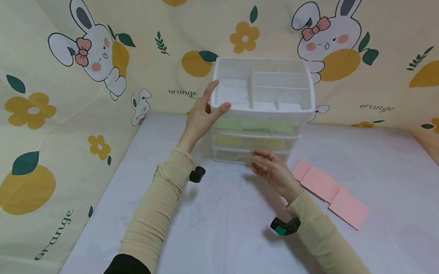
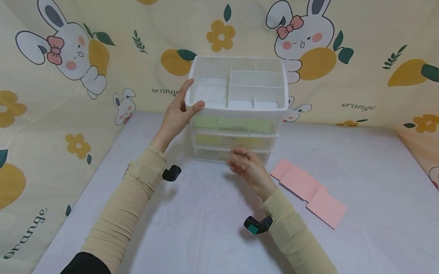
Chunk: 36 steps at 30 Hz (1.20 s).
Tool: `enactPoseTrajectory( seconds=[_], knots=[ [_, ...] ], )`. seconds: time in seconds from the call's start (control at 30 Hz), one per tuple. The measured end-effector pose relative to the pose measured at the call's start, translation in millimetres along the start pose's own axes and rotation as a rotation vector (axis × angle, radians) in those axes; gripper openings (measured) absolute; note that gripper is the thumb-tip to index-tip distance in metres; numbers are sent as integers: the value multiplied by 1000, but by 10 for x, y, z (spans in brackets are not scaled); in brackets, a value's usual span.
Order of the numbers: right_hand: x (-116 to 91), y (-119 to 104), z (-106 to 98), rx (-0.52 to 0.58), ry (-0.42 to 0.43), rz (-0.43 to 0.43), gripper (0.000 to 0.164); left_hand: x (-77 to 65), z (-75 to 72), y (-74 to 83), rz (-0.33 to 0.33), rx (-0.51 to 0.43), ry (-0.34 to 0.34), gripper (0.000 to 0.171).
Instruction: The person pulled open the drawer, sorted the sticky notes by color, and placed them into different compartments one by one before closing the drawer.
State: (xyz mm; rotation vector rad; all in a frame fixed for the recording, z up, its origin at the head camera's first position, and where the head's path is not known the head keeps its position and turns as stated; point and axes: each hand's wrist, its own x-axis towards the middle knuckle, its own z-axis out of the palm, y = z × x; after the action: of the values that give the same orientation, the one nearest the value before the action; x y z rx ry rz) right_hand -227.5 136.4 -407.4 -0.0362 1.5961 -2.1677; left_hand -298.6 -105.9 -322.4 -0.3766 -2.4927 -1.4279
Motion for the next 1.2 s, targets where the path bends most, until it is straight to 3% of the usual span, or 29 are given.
enactPoseTrajectory(
  seconds=[0.2,0.47,0.83,1.03,1.2],
  knots=[
    [3,101,-65,19,8,54,37,0,8,-3,-7,-1,0,68],
    [33,205,-115,194,-26,120,18,-1,8,-8,2,3,2,69],
    [92,199,-100,427,-6,178,12,1,2,0,-6,0,-5,69],
    [107,205,-100,465,-15,199,10,0,2,-7,-13,-5,-6,70],
    [48,227,-94,423,-35,206,15,-9,-4,1,-14,-6,-6,68]
  ],
)
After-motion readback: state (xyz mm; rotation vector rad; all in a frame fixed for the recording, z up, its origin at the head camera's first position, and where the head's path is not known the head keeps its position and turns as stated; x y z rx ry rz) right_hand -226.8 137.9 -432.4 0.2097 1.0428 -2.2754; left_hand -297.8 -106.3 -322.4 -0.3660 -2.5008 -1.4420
